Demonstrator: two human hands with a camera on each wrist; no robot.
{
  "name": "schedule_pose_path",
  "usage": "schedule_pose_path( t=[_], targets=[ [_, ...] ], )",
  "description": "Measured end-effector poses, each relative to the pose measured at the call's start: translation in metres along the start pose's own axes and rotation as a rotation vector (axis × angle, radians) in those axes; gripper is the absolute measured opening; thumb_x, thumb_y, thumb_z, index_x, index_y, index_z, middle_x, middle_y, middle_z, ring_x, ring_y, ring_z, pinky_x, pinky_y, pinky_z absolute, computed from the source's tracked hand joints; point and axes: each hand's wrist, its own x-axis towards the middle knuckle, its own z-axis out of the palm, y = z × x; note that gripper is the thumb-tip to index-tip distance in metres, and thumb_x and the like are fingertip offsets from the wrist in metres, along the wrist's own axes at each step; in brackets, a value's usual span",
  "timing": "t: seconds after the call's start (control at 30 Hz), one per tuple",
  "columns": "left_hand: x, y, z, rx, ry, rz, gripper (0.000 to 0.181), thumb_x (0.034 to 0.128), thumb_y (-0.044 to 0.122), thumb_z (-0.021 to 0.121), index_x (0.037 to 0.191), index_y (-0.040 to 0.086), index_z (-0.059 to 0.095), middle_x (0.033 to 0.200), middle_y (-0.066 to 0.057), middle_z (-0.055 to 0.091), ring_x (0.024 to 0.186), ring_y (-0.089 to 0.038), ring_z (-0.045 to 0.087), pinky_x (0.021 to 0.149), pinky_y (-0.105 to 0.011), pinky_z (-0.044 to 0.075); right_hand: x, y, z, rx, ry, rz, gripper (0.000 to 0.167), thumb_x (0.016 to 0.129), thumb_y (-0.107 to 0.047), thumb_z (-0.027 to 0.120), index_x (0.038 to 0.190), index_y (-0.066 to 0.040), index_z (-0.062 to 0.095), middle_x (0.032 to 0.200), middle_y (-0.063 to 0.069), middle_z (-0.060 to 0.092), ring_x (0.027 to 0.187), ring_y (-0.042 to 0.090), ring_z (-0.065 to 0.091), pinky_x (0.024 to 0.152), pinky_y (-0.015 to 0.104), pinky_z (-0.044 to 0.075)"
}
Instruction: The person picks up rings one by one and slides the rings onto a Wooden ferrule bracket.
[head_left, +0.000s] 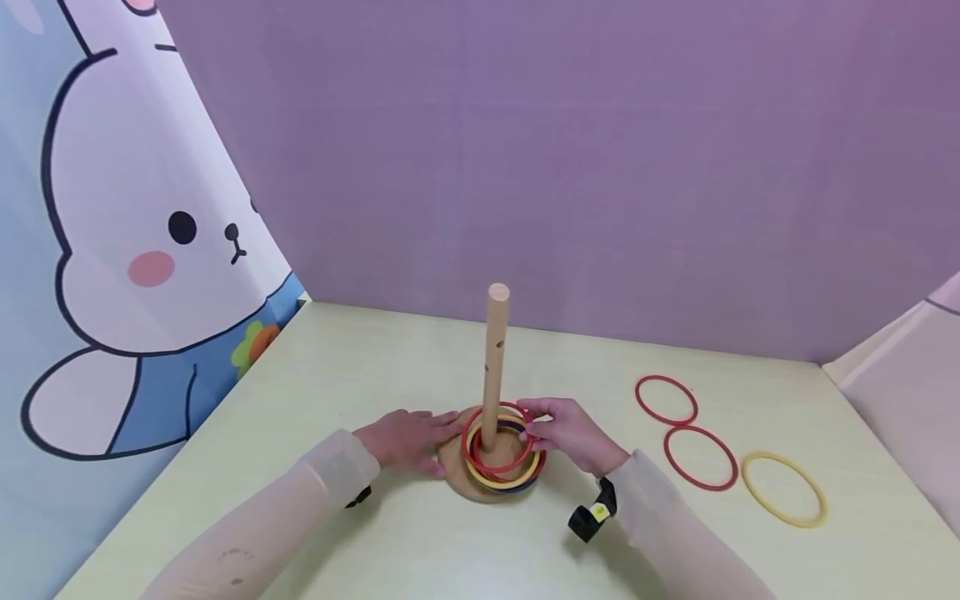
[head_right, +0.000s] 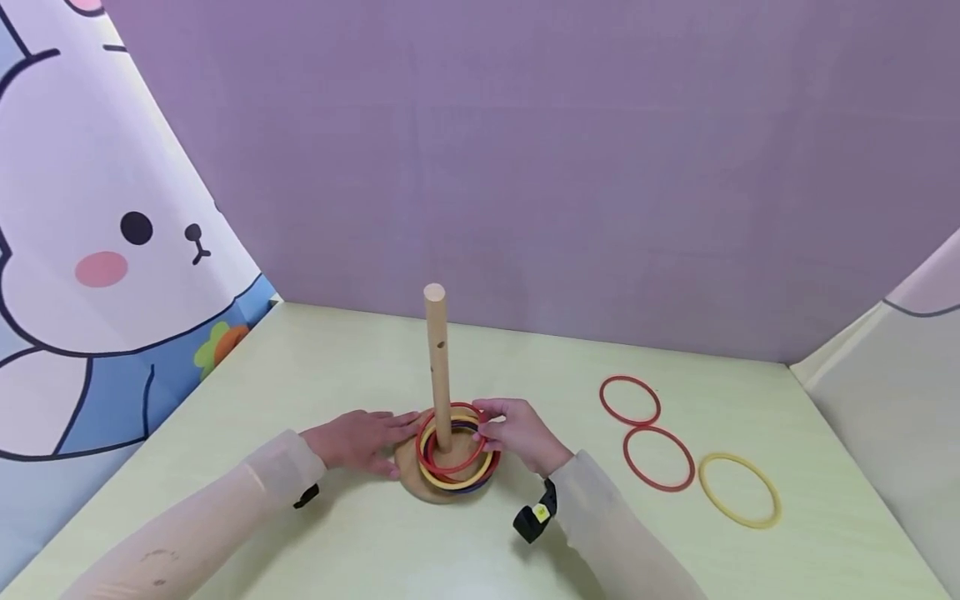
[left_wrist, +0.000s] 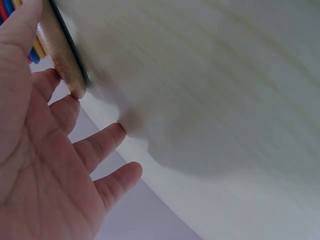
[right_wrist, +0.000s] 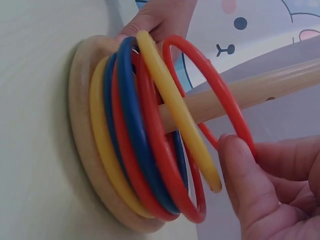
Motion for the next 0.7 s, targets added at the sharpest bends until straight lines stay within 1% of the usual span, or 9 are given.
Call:
schedule_pose_path(
  t=[0.1,0.2,0.3,0.37,0.43,0.5,0.6,0.7],
  targets=[
    [-0.001,-0.001,0.0,-0.001,0.007,0.008,0.078,0.0855,0.053,0.064,0.151,0.025,0.033,0.156,0.005,0.028,0.132,-0.03,0.043,0.102,-0.044,0.04,0.001,-0.002,0.002,-0.021,0.002,0.006,0.042,0.091,0.011,0.048,0.131,0.02,0.042,0.104,0.026,0.058,0.075,0.011,0.063,0.066,0.023,0.054],
    [-0.002,-0.001,-0.001,-0.019,0.008,0.013,0.078,0.0855,0.053,0.064,0.151,0.024,0.033,0.155,0.005,0.029,0.132,-0.031,0.043,0.102,-0.046,0.04,0.001,-0.004,0.003,-0.075,0.013,0.017,0.04,0.092,0.009,0.049,0.13,0.019,0.044,0.098,0.024,0.061,0.073,0.012,0.062,0.064,0.025,0.055],
    [-0.003,-0.001,-0.001,-0.029,0.014,0.021,0.078,0.0856,0.052,0.064,0.151,0.024,0.032,0.155,0.004,0.03,0.131,-0.032,0.043,0.101,-0.046,0.04,0.001,-0.005,0.004,-0.171,0.051,-0.004,0.038,0.092,0.007,0.049,0.128,0.018,0.048,0.088,0.021,0.063,0.07,0.016,0.062,0.061,0.029,0.056],
    [-0.004,0.0,-0.002,-0.024,0.016,0.024,0.078,0.0857,0.052,0.064,0.151,0.024,0.032,0.155,0.004,0.03,0.131,-0.032,0.043,0.101,-0.046,0.04,0.002,-0.006,0.004,-0.245,0.091,-0.026,0.035,0.091,0.006,0.05,0.125,0.016,0.053,0.083,0.017,0.063,0.067,0.017,0.062,0.059,0.031,0.056],
    [-0.004,0.0,-0.001,-0.019,0.017,0.023,0.078,0.0855,0.052,0.064,0.151,0.024,0.033,0.155,0.004,0.03,0.131,-0.032,0.044,0.1,-0.046,0.041,0.004,-0.006,0.004,-0.321,0.136,-0.049,0.032,0.09,0.006,0.051,0.121,0.013,0.058,0.08,0.013,0.063,0.064,0.016,0.061,0.057,0.031,0.056],
    [-0.004,0.0,-0.002,-0.02,0.014,0.016,0.077,0.0855,0.052,0.064,0.151,0.025,0.033,0.155,0.005,0.03,0.131,-0.031,0.043,0.101,-0.046,0.041,0.006,-0.006,0.003,-0.39,0.164,-0.066,0.03,0.089,0.006,0.053,0.117,0.011,0.061,0.079,0.01,0.062,0.061,0.014,0.058,0.054,0.031,0.055],
    [-0.003,0.001,-0.001,-0.026,0.017,0.013,0.077,0.0849,0.052,0.065,0.15,0.024,0.034,0.155,0.004,0.03,0.13,-0.032,0.044,0.1,-0.047,0.04,0.008,-0.007,0.002,-0.465,0.184,-0.086,0.027,0.087,0.005,0.056,0.113,0.008,0.065,0.077,0.006,0.06,0.056,0.012,0.055,0.051,0.029,0.052],
    [-0.003,0.001,-0.001,-0.027,0.015,0.007,0.078,0.0848,0.052,0.065,0.15,0.025,0.034,0.155,0.005,0.029,0.131,-0.032,0.043,0.101,-0.048,0.04,0.01,-0.006,0.002,-0.509,0.195,-0.088,0.024,0.085,0.005,0.059,0.108,0.006,0.067,0.072,0.004,0.058,0.055,0.011,0.053,0.051,0.027,0.049]
  ],
)
